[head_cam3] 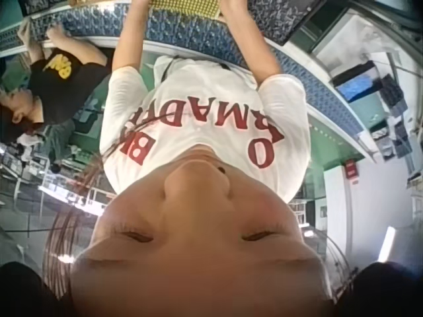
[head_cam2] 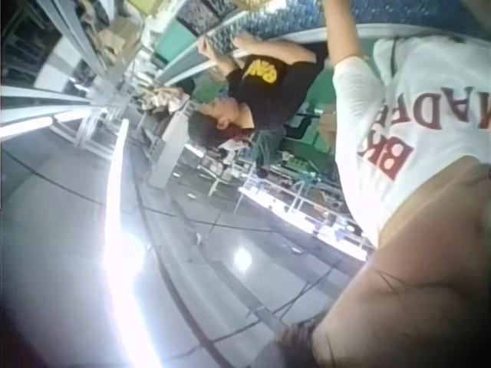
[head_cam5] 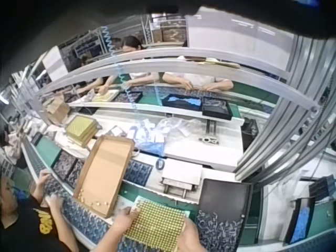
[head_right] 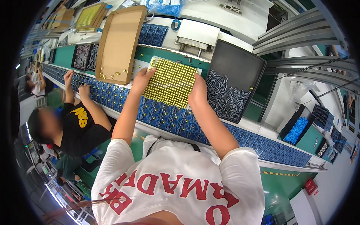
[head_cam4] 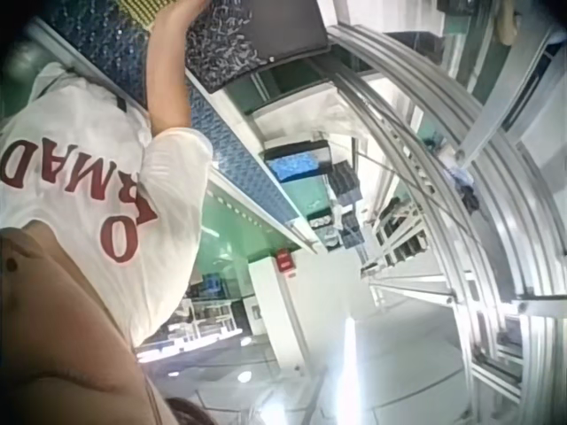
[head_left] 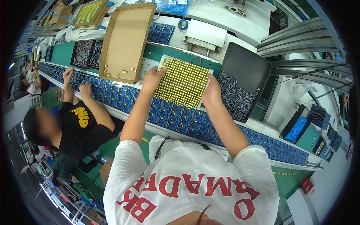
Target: Assembling small electronic components onto a grid and processing circuit boards on a production line.
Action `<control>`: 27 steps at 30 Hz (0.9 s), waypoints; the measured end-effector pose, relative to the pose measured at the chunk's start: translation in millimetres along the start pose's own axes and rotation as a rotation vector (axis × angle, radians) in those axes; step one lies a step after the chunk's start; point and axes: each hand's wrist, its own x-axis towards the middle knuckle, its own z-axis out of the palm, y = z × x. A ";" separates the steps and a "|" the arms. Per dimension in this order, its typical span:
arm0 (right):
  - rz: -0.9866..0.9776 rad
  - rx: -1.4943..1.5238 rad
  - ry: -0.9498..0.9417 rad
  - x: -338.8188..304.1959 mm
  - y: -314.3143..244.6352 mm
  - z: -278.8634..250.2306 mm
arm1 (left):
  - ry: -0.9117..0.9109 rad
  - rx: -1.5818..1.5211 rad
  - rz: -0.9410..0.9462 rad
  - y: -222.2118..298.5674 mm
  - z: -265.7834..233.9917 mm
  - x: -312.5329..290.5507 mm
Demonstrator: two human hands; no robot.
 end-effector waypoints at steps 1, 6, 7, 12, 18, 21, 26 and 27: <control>0.004 0.011 0.016 -0.9 -1.0 2.4 | 0.014 -0.007 0.032 -1.3 1.3 2.5; -0.001 0.030 -0.001 -4.1 -12.6 14.3 | -0.012 -0.084 0.035 2.2 5.2 14.6; 0.006 0.026 0.003 -5.1 -15.0 16.1 | -0.007 -0.078 0.035 6.0 6.4 17.1; -0.066 -0.007 0.055 7.6 -17.5 21.5 | 0.052 0.116 0.051 18.4 10.4 26.1; -0.253 -0.223 0.092 -3.7 -1.5 9.6 | 0.086 0.151 0.200 23.7 17.0 -4.8; -0.254 -0.344 0.047 -20.1 1.7 12.3 | 0.315 0.313 0.406 7.8 30.2 -20.6; -0.393 -0.601 -0.168 4.2 16.5 -22.6 | 0.366 0.713 0.699 31.2 61.2 -49.6; -0.391 -0.605 -0.192 -1.4 18.9 -15.9 | 0.271 0.707 0.731 27.4 65.7 -52.6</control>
